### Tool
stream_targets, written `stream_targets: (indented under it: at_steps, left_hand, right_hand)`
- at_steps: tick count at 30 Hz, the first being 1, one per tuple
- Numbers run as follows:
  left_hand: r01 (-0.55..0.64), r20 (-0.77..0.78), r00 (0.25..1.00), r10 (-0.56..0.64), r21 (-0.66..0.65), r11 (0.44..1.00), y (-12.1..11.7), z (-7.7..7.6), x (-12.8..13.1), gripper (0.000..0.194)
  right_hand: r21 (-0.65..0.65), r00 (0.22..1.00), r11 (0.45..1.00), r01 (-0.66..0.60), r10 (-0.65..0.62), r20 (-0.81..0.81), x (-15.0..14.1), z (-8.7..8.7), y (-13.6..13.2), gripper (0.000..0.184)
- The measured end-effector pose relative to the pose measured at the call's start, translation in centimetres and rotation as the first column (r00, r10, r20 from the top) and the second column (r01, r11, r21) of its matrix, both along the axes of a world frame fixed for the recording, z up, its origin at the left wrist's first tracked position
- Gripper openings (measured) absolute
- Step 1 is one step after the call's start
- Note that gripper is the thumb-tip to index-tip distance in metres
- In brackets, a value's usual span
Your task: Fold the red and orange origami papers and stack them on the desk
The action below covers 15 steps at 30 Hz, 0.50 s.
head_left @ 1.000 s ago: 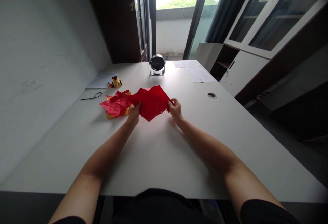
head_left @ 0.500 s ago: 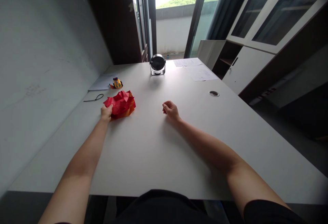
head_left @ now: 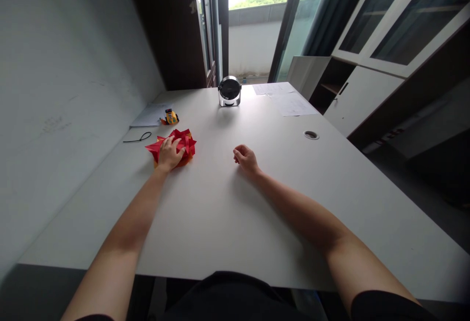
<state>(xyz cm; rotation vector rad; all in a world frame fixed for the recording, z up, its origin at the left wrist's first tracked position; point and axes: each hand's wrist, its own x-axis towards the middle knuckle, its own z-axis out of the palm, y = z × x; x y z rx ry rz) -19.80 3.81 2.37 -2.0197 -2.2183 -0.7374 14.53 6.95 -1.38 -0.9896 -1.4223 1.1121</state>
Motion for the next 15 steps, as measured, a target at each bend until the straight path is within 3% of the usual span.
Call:
stream_targets:
  at_steps: [6, 12, 15]
  left_hand:
    - [0.002, 0.049, 0.999, 0.016, -0.347, 0.938, 2.0, -3.2, 0.2, 0.067]
    - [0.008, 0.06, 0.998, 0.017, -0.392, 0.92, 3.0, -3.2, -0.4, 0.074]
    - [0.029, 0.123, 0.992, 0.022, -0.393, 0.919, 3.5, -2.8, -1.3, 0.065]
  right_hand:
    - [0.011, 0.999, 1.0, -0.006, 0.006, 0.038, 0.0, -0.1, -0.1, 0.025]
    - [0.051, 0.995, 0.999, -0.018, 0.012, 0.1, 0.0, -0.3, 0.0, 0.023]
    - [0.067, 0.99, 0.997, -0.045, 0.036, 0.139, 0.2, -0.4, 0.2, 0.02]
